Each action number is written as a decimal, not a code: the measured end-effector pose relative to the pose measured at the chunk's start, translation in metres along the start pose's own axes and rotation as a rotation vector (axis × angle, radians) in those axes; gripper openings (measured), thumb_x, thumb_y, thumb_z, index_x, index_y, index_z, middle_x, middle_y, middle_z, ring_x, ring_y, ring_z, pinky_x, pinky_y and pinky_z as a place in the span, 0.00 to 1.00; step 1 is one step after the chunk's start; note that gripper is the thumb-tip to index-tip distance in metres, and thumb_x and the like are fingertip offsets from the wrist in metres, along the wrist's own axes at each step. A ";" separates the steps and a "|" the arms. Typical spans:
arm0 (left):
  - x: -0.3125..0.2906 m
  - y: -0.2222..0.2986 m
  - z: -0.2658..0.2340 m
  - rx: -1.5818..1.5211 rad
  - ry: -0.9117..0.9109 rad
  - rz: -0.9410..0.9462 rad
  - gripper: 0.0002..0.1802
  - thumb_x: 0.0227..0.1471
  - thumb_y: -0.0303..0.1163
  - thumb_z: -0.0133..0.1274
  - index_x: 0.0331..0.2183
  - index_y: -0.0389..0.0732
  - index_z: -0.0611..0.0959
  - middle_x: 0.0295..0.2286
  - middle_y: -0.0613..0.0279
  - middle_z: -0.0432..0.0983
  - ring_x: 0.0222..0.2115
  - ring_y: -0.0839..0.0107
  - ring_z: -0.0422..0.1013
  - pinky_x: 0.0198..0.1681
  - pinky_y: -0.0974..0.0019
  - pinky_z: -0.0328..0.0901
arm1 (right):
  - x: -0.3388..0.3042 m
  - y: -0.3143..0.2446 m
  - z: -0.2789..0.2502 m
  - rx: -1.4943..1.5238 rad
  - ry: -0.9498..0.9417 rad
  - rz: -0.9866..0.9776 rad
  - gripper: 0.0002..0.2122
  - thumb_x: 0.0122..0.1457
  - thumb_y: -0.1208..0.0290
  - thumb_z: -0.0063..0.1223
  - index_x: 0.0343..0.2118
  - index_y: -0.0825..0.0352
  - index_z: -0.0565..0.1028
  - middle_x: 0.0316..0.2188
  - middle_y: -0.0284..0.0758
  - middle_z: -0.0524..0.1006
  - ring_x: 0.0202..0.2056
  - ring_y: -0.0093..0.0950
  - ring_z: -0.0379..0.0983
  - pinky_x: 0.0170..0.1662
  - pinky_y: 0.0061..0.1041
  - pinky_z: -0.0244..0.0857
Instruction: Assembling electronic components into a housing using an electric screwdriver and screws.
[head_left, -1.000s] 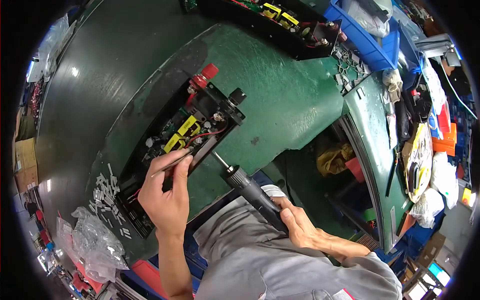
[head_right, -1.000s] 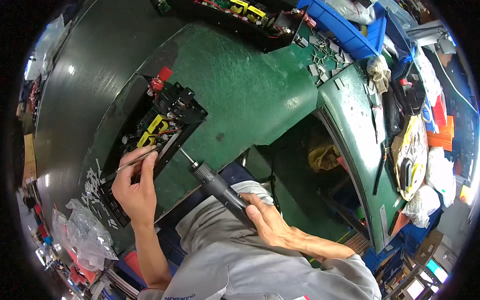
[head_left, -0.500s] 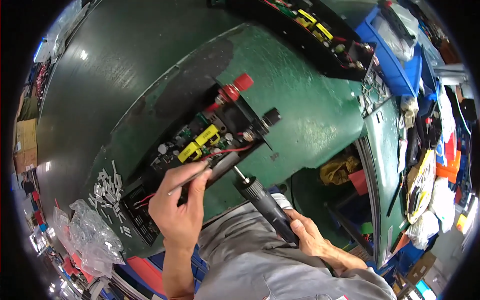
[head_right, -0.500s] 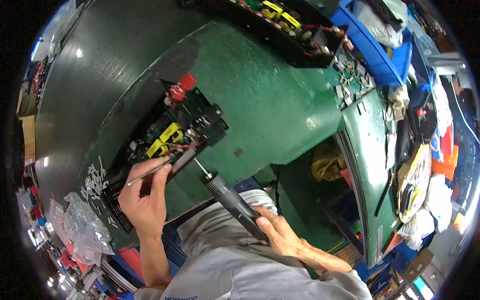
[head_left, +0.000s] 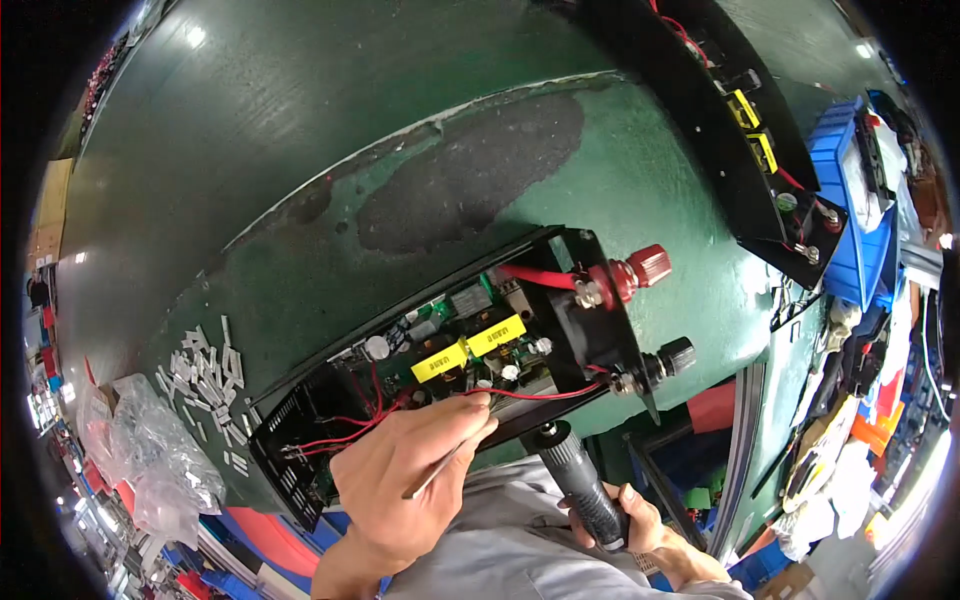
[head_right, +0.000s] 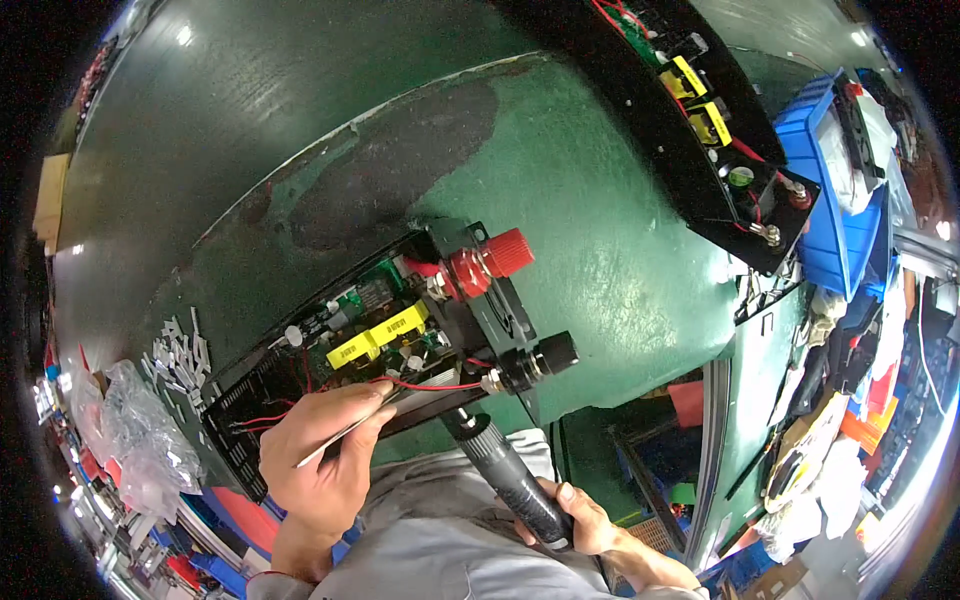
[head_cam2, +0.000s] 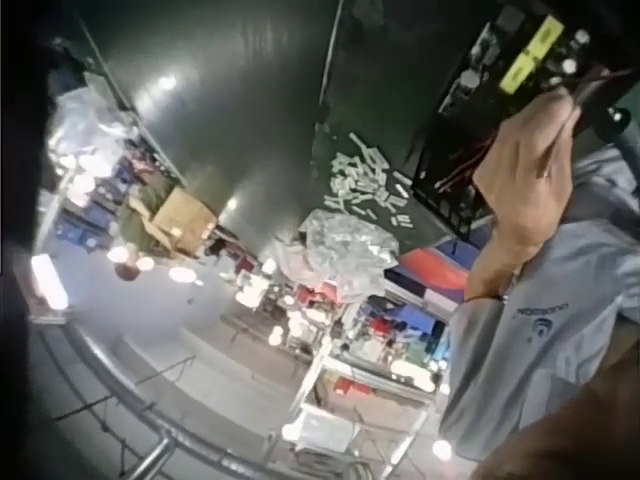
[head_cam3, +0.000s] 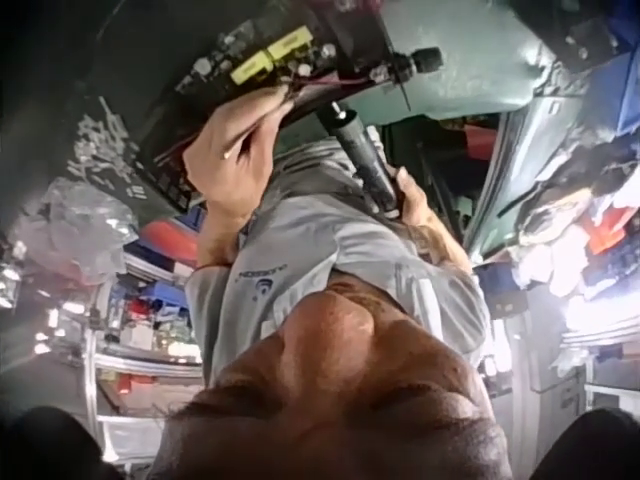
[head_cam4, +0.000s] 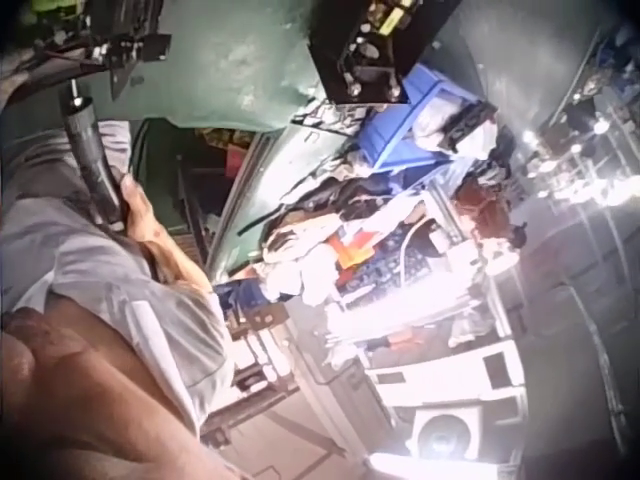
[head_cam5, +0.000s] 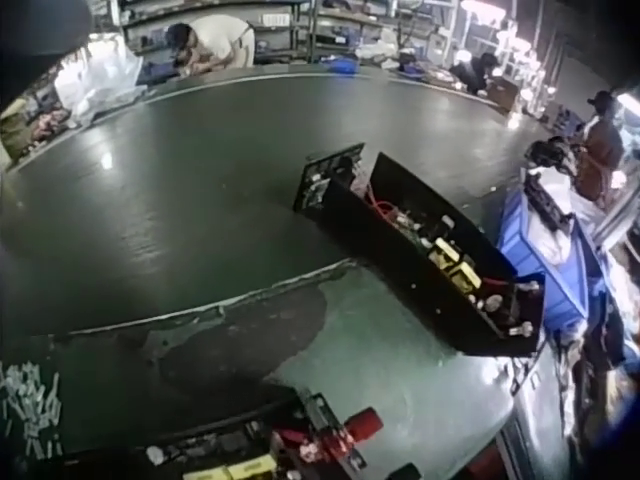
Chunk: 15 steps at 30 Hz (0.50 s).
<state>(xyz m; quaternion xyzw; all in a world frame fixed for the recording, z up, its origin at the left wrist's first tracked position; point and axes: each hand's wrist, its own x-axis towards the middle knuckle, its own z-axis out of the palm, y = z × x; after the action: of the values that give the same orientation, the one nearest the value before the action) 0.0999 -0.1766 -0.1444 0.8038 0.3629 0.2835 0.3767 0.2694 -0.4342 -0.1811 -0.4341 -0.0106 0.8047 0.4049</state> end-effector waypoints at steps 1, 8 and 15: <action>0.001 0.000 -0.001 0.001 -0.022 -0.002 0.19 0.42 0.18 0.69 0.39 0.37 0.83 0.33 0.56 0.85 0.29 0.65 0.81 0.31 0.70 0.74 | -0.001 -0.002 0.002 0.053 -0.008 0.047 0.48 0.61 0.26 0.30 0.58 0.77 0.67 0.29 0.39 0.77 0.29 0.24 0.69 0.34 0.22 0.60; 0.003 -0.001 -0.004 -0.011 -0.090 -0.007 0.22 0.40 0.17 0.70 0.40 0.38 0.82 0.35 0.57 0.85 0.29 0.67 0.81 0.30 0.71 0.73 | -0.004 -0.004 0.011 0.218 -0.036 0.083 0.50 0.59 0.23 0.28 0.58 0.76 0.68 0.25 0.38 0.73 0.25 0.25 0.65 0.31 0.24 0.57; 0.004 -0.001 -0.004 -0.015 -0.068 -0.016 0.22 0.41 0.18 0.70 0.40 0.38 0.82 0.34 0.57 0.85 0.29 0.67 0.80 0.30 0.71 0.73 | -0.007 -0.002 0.008 0.194 -0.064 0.134 0.51 0.58 0.22 0.29 0.60 0.75 0.67 0.26 0.37 0.74 0.26 0.23 0.66 0.31 0.21 0.57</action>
<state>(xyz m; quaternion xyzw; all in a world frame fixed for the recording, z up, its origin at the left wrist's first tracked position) 0.0985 -0.1716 -0.1419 0.8072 0.3543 0.2557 0.3969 0.2670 -0.4348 -0.1711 -0.3668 0.0834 0.8407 0.3895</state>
